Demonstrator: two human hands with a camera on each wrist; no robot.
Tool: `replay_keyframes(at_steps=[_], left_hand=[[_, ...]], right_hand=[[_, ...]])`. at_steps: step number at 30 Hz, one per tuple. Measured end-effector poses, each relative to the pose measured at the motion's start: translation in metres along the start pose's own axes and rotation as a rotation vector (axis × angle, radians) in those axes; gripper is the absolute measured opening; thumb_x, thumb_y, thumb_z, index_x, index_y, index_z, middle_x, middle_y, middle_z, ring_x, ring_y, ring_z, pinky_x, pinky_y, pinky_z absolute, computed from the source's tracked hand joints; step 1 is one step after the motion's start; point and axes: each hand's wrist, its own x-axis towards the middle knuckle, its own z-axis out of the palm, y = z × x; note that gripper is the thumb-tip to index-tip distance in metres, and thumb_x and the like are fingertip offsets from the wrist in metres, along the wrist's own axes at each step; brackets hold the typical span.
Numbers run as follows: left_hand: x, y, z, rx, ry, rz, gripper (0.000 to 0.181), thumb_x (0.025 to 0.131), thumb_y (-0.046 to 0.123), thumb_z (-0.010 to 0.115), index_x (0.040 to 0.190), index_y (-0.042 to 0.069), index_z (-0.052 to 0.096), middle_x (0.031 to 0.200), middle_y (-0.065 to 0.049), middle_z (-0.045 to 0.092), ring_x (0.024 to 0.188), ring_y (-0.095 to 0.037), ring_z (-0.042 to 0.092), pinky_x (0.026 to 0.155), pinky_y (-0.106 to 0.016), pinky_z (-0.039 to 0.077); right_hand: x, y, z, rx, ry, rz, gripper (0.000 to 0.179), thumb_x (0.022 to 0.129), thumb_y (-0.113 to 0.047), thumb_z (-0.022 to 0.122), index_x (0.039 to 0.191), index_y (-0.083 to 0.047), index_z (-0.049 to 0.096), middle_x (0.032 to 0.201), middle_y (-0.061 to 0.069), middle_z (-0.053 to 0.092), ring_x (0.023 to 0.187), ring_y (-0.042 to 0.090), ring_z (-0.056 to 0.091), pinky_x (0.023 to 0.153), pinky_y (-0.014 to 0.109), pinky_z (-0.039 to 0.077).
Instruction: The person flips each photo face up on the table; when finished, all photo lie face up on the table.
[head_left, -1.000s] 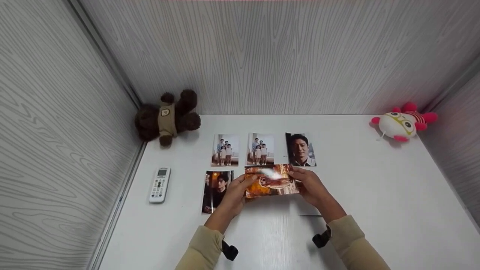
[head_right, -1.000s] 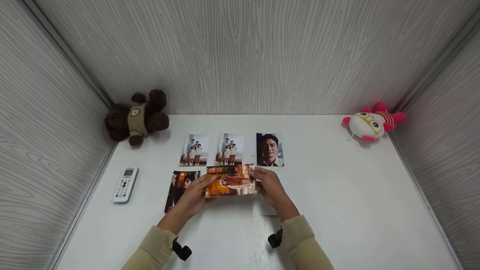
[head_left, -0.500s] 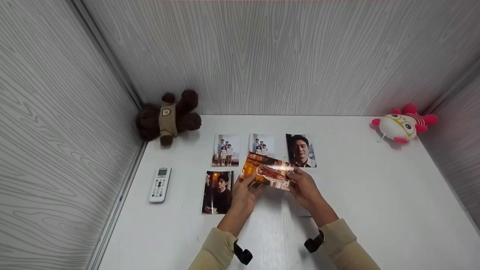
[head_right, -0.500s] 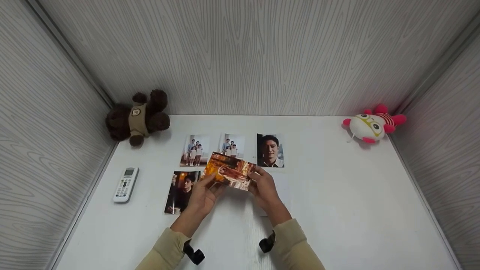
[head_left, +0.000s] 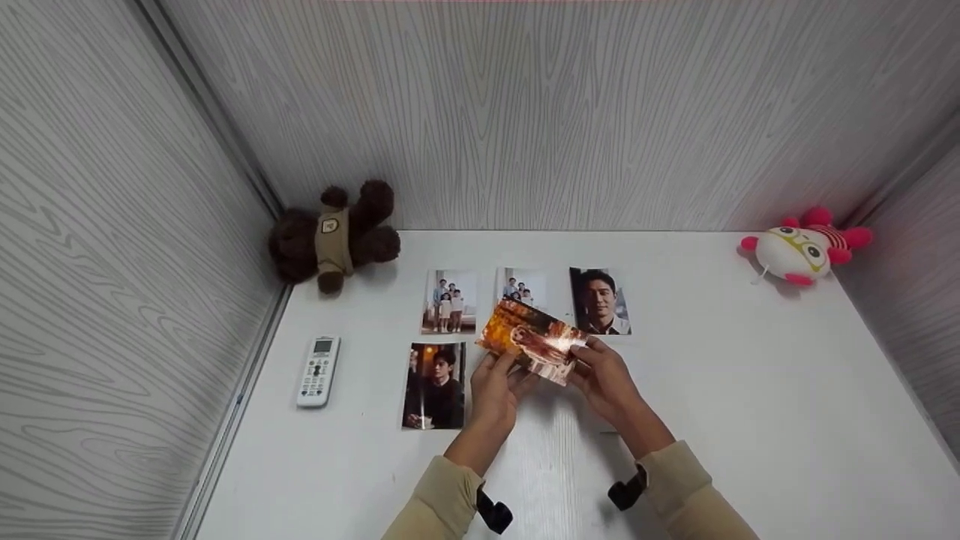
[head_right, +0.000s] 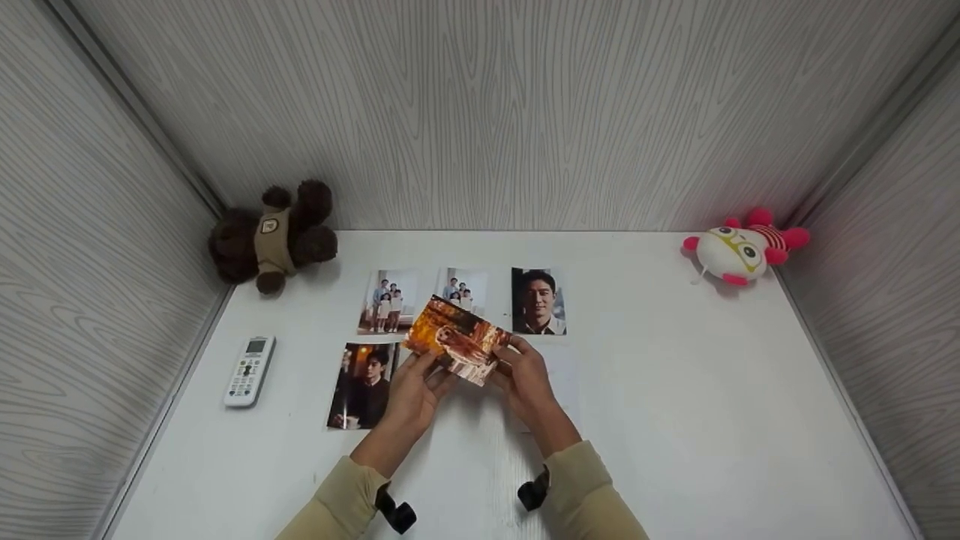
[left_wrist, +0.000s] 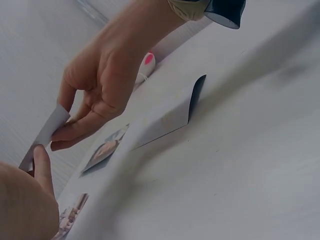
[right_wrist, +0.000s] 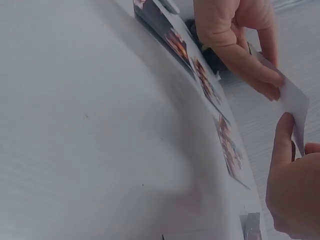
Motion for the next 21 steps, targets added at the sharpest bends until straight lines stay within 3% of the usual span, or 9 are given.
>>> replay_keyframes(at_steps=[4, 9, 14, 18, 21], left_hand=[[0.001, 0.008, -0.004, 0.073, -0.018, -0.001, 0.040, 0.102, 0.016, 0.060, 0.138, -0.003, 0.054, 0.102, -0.008, 0.070, 0.080, -0.018, 0.072, 0.073, -0.034, 0.062], [0.005, 0.020, -0.011, 0.192, -0.105, -0.051, 0.036, 0.103, 0.018, 0.059, 0.132, -0.004, 0.056, 0.099, -0.007, 0.070, 0.075, -0.019, 0.074, 0.072, -0.036, 0.063], [0.010, 0.032, -0.018, 0.373, -0.202, -0.137, 0.035, 0.102, 0.019, 0.060, 0.130, -0.002, 0.058, 0.103, -0.009, 0.070, 0.072, -0.020, 0.074, 0.072, -0.038, 0.064], [0.016, 0.041, -0.023, 0.547, -0.258, -0.212, 0.030, 0.100, 0.020, 0.064, 0.122, -0.001, 0.063, 0.104, -0.009, 0.069, 0.067, -0.019, 0.072, 0.069, -0.037, 0.064], [0.022, 0.046, -0.025, 0.662, -0.285, -0.255, 0.022, 0.099, 0.020, 0.066, 0.112, 0.002, 0.065, 0.096, -0.006, 0.067, 0.062, -0.017, 0.069, 0.066, -0.035, 0.063]], right_hand=[[0.000, -0.005, -0.004, -0.034, -0.027, 0.005, 0.023, 0.104, -0.008, 0.053, 0.127, -0.007, 0.051, 0.103, 0.005, 0.064, 0.089, 0.018, 0.066, 0.071, 0.029, 0.060], [-0.002, -0.011, -0.010, -0.154, -0.082, 0.024, 0.033, 0.104, -0.015, 0.057, 0.136, -0.008, 0.053, 0.102, 0.002, 0.068, 0.082, 0.014, 0.066, 0.067, 0.026, 0.059], [-0.002, -0.013, -0.013, -0.294, -0.132, 0.040, 0.042, 0.104, -0.020, 0.059, 0.142, -0.005, 0.051, 0.101, 0.001, 0.070, 0.077, 0.011, 0.067, 0.064, 0.025, 0.056], [-0.002, -0.009, -0.014, -0.369, -0.148, 0.078, 0.049, 0.103, -0.023, 0.061, 0.146, -0.004, 0.047, 0.113, 0.003, 0.069, 0.090, 0.015, 0.069, 0.072, 0.028, 0.057], [-0.003, -0.004, -0.015, -0.419, -0.171, 0.117, 0.052, 0.104, -0.023, 0.059, 0.149, -0.002, 0.044, 0.115, 0.004, 0.067, 0.094, 0.016, 0.067, 0.075, 0.030, 0.057]])
